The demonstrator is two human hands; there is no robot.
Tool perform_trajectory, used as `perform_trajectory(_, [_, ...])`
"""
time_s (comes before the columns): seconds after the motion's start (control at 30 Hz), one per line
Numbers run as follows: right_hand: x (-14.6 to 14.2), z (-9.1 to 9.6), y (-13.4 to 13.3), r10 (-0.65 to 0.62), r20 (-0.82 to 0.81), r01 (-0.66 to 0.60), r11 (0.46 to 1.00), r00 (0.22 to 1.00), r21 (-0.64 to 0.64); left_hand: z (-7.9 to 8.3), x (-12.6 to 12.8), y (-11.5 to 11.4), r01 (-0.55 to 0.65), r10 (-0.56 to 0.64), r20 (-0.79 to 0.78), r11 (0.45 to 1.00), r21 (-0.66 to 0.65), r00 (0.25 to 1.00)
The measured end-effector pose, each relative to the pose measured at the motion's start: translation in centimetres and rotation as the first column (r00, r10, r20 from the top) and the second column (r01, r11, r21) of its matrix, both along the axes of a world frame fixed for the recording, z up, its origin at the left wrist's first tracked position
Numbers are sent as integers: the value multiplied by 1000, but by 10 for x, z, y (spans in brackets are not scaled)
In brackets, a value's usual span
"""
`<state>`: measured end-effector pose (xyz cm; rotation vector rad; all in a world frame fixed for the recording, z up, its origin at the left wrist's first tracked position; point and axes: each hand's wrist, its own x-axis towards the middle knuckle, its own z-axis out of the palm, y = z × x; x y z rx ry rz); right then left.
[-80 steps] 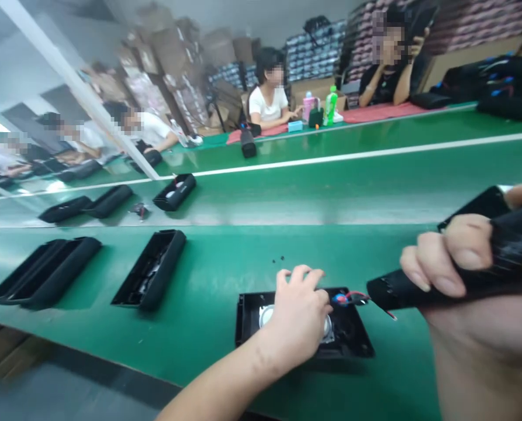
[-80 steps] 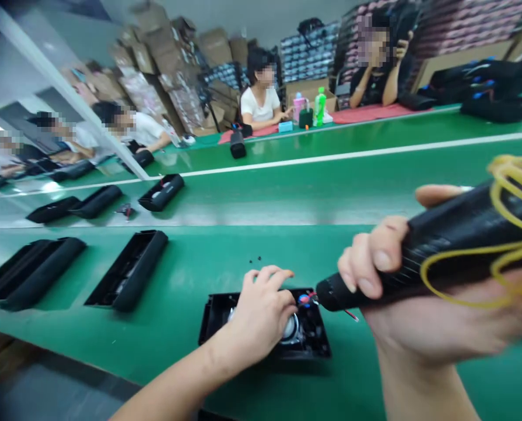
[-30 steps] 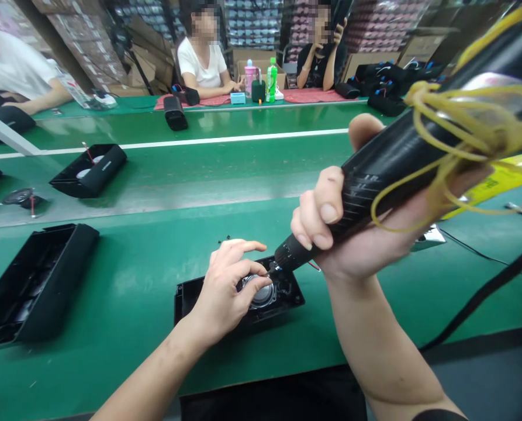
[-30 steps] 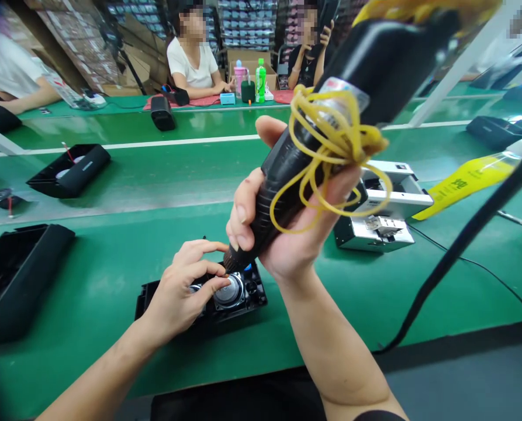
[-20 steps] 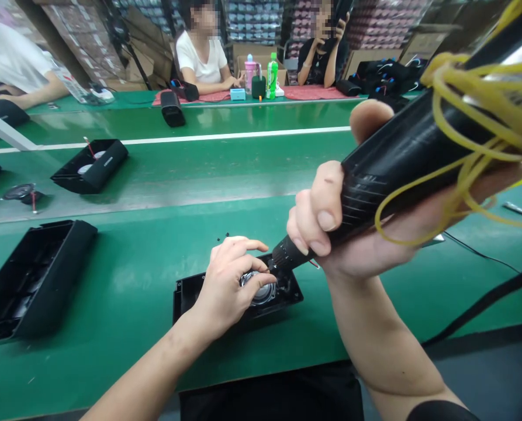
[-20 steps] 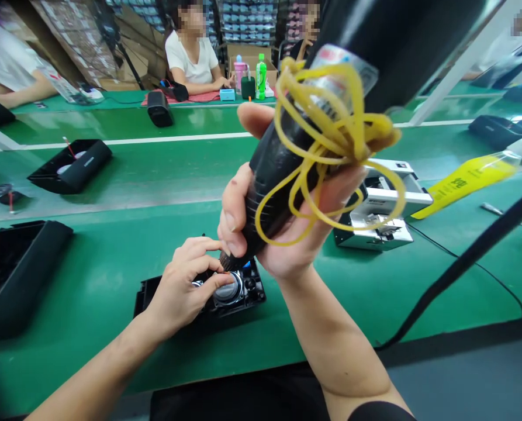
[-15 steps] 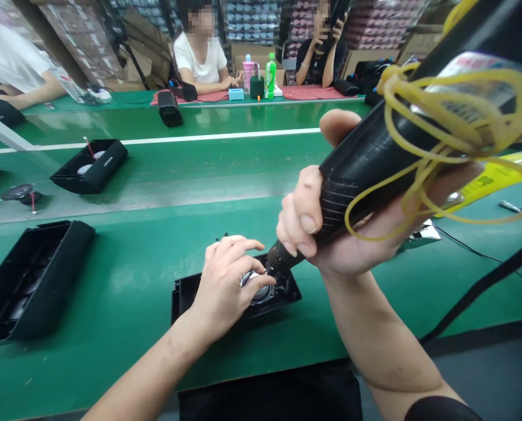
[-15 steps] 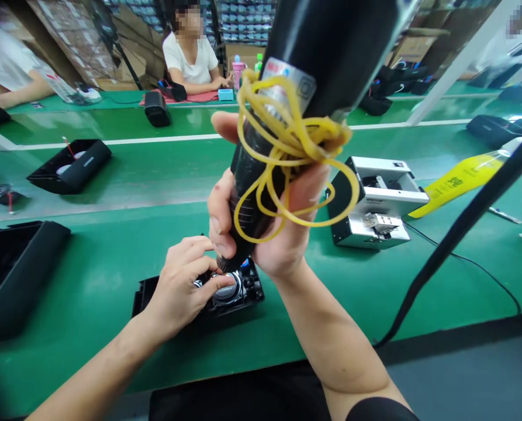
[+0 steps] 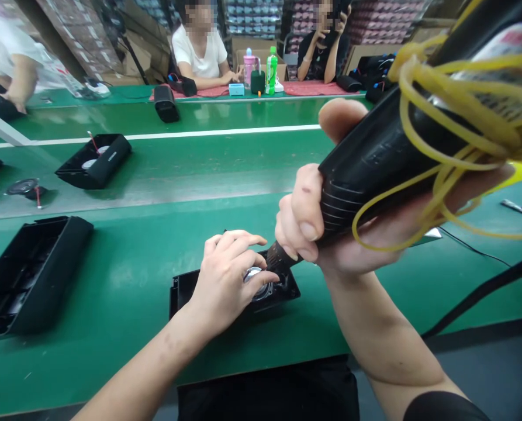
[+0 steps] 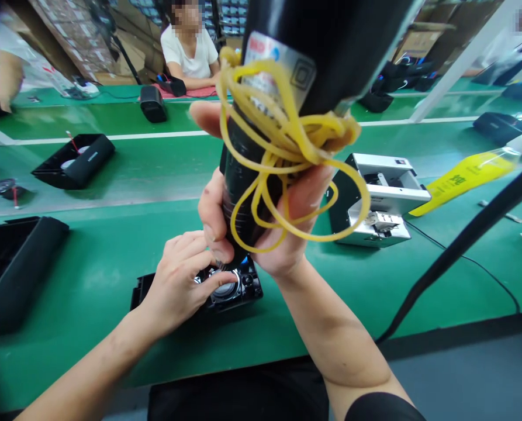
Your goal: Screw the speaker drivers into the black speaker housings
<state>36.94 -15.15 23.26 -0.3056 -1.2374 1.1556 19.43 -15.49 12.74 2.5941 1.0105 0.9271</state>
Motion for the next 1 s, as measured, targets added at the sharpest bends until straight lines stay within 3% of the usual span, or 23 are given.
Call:
perform_trajectory(0.3, [0, -4, 8, 7, 52, -6, 1000, 999, -18, -1, -11, 2, 16, -14, 20, 994, -107, 1000])
perform_trajectory(0.53, [-1, -26, 21, 34, -8, -35, 999, 999, -17, -5, -32, -12, -42, 3, -171, 973, -225, 985])
perform_trajectory(0.87, [-5, -50, 27, -14, 70, 20, 996, 997, -86, -14, -39, -15, 7, -82, -369, 980, -200, 926])
perform_trajectory(1.0, [-7, -68, 41, 57, 42, -58, 998, 998, 35, -15, -41, -13, 32, -103, -389, 982, -185, 915])
